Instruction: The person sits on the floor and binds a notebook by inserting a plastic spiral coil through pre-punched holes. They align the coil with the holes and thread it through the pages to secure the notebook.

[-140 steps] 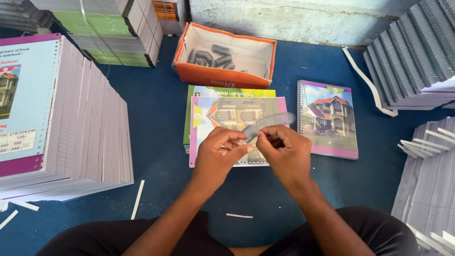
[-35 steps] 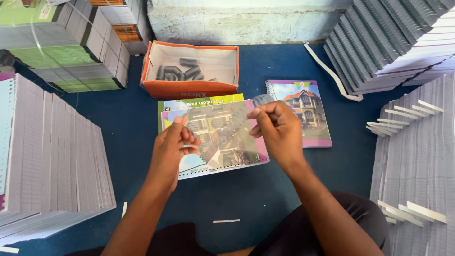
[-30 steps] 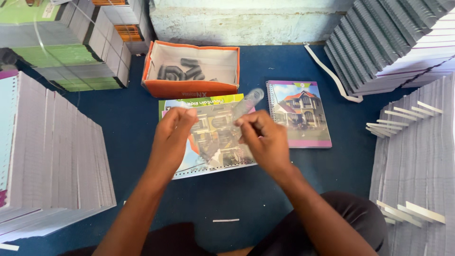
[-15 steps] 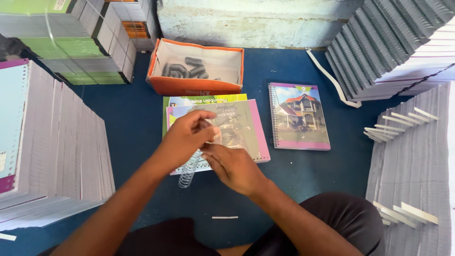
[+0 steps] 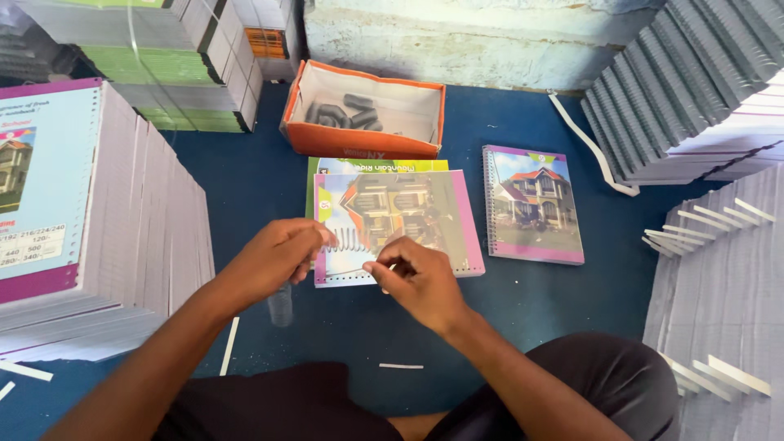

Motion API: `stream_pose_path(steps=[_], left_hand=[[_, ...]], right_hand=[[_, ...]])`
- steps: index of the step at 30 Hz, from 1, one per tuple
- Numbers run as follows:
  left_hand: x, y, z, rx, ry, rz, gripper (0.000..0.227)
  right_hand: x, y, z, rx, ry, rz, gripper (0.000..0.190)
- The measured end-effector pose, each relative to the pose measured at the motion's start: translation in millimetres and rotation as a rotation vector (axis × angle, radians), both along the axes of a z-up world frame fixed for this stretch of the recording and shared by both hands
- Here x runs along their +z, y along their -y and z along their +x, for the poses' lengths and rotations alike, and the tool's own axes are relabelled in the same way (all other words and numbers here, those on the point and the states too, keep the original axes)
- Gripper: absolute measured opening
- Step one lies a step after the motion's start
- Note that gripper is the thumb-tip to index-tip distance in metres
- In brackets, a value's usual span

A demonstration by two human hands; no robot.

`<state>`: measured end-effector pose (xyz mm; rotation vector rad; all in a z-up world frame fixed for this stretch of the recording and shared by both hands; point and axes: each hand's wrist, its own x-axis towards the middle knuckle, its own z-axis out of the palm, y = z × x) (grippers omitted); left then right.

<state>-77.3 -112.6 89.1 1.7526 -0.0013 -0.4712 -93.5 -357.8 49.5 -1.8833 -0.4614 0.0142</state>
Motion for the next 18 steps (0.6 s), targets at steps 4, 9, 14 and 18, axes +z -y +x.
stream_pose_path(steps=[4,9,14,18], left_hand=[[-3.7,-5.0,-7.3,0.028,-0.043,-0.011,0.033],[-4.6,-2.8,-9.1,-0.013,-0.042,-0.038,0.029],[2.4,11.4,-10.7,-0.067,0.037,0.000,0.029],[8.5,26.7,-16.6,-0.129,0.231,-0.027,0.040]], right_hand=[[-2.6,-1.3,-0.7,-0.061,-0.286,0.152,0.021],[-2.4,-1.9,-0.3,0.033,-0.318,0.216,0.020],[-6.2,-0.4,0.4,0.059,-0.277,0.194,0.015],[-5.1,-0.3,0.5,0.061,-0.272,0.181,0.014]])
